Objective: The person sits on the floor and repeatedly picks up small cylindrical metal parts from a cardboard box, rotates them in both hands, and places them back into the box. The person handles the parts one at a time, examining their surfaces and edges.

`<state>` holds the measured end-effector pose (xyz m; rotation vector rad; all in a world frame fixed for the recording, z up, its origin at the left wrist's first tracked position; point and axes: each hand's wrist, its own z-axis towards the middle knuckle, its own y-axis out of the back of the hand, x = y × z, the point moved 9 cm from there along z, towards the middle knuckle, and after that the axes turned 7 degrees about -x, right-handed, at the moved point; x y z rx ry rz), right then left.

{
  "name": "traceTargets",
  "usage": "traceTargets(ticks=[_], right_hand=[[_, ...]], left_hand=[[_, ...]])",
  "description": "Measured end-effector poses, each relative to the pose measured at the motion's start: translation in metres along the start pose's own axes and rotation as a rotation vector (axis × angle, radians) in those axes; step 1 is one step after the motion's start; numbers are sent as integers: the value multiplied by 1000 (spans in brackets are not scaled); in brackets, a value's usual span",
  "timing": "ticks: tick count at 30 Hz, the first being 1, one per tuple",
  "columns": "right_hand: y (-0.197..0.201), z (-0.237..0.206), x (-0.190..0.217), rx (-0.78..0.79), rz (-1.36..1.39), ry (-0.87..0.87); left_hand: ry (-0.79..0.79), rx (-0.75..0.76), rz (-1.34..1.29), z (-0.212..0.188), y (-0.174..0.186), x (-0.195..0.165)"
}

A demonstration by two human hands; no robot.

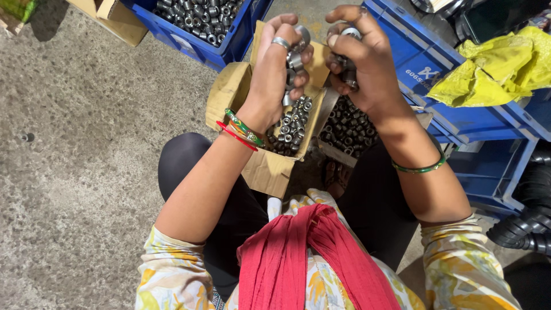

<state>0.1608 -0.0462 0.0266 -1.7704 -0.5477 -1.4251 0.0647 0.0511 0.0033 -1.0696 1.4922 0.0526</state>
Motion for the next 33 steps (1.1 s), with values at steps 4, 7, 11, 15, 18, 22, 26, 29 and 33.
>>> traceTargets(ticks=[4,7,11,15,18,22,26,29,33], right_hand=[[-8,-6,14,96,-164,70],[-15,-9,17,204,-306,101],[-16,-11,17,276,-385,104],[-14,-12,18,262,-374,148],[-5,-11,22,84,-531,290],[-7,-19,38,-12,-654,617],[-6,-19,38,12,-594,640],[-3,-16,29,39,-441,521],[-5,-16,29,90,-329,523]], left_hand=[[131,56,87,-7,-5,3],[178,127,139,-13,-11,2],[194,186,186,-18,-14,-5],[190,231,208,-20,-15,-7],[215,198,111,-18,-14,-6],[158,129,188,-15,-9,-9],[155,140,194,-15,-12,-8],[127,204,78,-16,-17,-11],[124,221,-5,-16,-16,-11]])
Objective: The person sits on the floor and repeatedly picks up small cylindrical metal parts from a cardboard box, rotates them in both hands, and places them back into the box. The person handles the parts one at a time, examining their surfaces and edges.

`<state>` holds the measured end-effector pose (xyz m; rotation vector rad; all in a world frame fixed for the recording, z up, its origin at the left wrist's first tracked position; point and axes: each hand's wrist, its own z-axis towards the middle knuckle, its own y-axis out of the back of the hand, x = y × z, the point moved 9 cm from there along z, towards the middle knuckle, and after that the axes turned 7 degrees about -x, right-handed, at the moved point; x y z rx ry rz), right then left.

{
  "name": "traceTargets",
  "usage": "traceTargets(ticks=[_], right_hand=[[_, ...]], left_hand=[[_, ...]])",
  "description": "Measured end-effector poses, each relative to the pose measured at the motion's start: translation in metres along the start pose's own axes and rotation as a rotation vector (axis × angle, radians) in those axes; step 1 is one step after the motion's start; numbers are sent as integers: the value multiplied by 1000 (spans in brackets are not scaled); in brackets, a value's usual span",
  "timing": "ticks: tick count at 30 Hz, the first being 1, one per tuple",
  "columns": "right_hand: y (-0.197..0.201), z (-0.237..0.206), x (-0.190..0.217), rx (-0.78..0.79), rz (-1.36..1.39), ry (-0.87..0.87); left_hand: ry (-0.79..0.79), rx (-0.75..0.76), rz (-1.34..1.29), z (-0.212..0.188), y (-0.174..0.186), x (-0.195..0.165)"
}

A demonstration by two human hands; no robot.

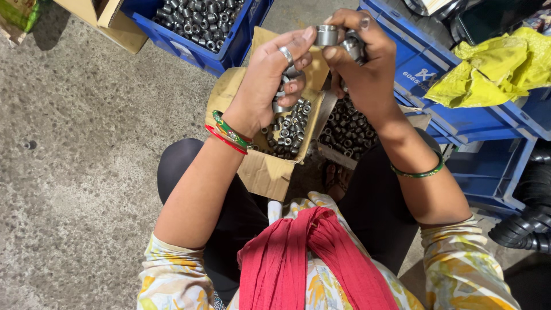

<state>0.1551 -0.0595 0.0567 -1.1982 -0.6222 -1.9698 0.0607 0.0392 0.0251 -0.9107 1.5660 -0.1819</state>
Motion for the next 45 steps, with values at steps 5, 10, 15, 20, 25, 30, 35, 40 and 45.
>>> traceTargets(ticks=[5,10,15,20,25,30,35,40,45], right_hand=[[3,1,0,-34,23,-28],[-1,-4,30,-81,-451,362],[1,-7,31,-107,-468,395],[4,-7,28,-113,-417,378],[11,-3,18,-138,-298,244],[8,-5,26,-112,-321,342],[4,-11,38,-129,-520,495],[2,-12,42,-142,-555,561],[3,-12,41,-136,-545,571]], left_hand=[[-37,-7,11,-2,-2,-3],[-234,-84,277,-7,-5,-17],[-289,-89,292,-11,-6,-24],[-293,-76,282,-9,-7,-24],[-261,-39,208,-9,-8,-23],[-230,-45,243,-12,-8,-22],[-189,-35,262,-9,-7,-18],[-101,53,139,-7,-10,-7],[15,138,-65,-8,-16,2]])
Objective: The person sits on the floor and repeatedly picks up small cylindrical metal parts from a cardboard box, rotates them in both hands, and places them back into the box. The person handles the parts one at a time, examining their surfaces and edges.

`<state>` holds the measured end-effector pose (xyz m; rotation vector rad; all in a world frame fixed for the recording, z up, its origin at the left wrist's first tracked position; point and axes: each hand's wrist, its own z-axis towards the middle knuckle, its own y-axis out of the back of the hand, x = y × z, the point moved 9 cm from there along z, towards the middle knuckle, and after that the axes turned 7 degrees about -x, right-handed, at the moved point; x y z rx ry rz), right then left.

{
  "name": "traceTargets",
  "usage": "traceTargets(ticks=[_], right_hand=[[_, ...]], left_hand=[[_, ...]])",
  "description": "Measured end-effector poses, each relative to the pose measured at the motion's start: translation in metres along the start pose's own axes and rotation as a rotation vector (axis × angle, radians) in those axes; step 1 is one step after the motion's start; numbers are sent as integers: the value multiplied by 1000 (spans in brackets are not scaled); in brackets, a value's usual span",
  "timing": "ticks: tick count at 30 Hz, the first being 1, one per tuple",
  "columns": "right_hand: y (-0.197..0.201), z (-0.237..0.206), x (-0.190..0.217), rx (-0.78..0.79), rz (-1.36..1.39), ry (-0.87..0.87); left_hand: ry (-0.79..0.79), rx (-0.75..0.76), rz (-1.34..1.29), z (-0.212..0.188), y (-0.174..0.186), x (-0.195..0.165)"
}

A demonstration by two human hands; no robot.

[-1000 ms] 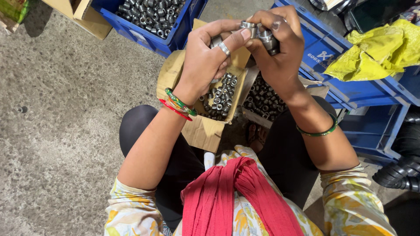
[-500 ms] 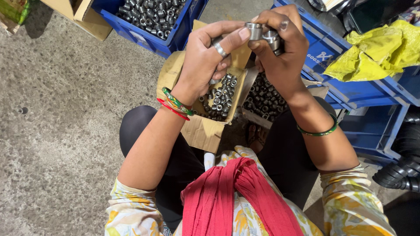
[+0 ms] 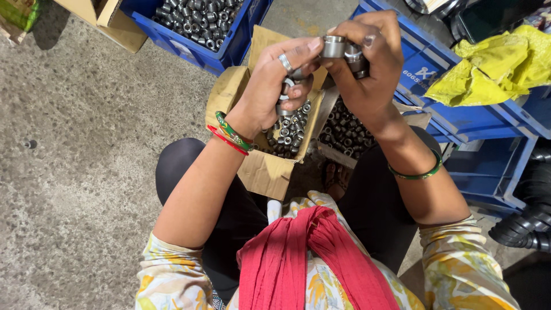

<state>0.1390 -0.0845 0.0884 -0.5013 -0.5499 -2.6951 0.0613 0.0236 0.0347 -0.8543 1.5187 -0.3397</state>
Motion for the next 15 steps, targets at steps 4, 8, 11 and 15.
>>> traceTargets(ticks=[4,8,11,15], right_hand=[[0,0,2,22,-74,2],[-2,-2,6,35,-132,-9],[-3,0,7,41,-92,-13],[-1,2,5,28,-42,4]], left_hand=[[-58,-106,159,2,4,-2],[-176,-139,297,4,3,-8],[-151,-113,257,5,6,-5],[-65,-62,120,6,7,2]])
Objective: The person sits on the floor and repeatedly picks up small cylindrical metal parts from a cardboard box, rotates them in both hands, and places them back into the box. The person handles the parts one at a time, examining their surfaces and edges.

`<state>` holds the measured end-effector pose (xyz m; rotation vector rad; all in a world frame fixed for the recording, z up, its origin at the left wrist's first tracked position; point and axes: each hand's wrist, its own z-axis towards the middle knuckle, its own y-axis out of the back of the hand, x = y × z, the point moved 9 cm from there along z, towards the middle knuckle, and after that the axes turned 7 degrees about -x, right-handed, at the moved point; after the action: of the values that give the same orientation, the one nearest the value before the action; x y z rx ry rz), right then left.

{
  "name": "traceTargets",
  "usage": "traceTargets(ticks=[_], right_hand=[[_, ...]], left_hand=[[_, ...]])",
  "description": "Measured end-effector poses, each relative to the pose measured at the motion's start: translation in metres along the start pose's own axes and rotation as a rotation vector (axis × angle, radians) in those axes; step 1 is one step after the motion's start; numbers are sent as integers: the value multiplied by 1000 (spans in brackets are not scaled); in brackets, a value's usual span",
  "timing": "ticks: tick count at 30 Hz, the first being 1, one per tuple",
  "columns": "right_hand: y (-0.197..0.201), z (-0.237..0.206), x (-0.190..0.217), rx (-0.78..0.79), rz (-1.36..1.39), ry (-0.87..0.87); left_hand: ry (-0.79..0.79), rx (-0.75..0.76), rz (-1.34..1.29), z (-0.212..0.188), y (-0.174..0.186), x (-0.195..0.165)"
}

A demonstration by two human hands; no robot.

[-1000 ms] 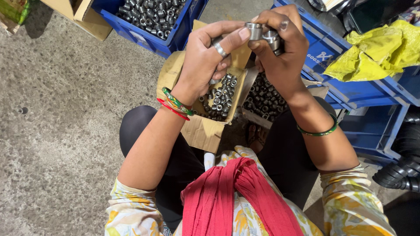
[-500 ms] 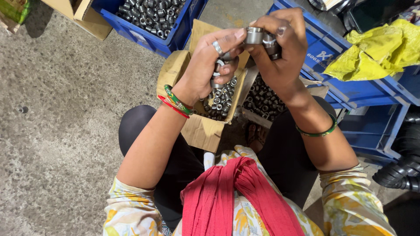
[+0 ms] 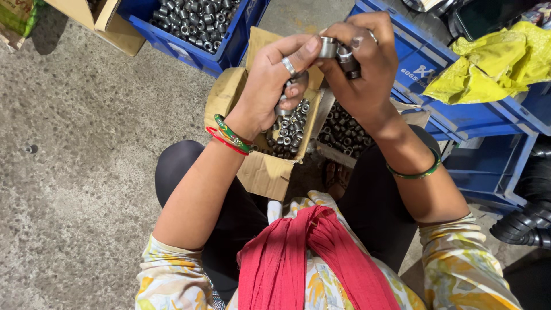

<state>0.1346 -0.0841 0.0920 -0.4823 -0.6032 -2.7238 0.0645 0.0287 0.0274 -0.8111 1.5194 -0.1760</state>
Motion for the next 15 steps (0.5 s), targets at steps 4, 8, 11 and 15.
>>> traceTargets(ticks=[4,8,11,15], right_hand=[[2,0,0,3,-27,9],[2,2,2,1,-37,37],[3,2,2,3,-45,26],[3,1,1,13,-33,-17]], left_hand=[[30,40,-22,-2,-4,0],[11,-3,43,-1,-4,-2],[-11,-39,103,-1,-1,-4],[-12,-13,75,-1,0,-3]])
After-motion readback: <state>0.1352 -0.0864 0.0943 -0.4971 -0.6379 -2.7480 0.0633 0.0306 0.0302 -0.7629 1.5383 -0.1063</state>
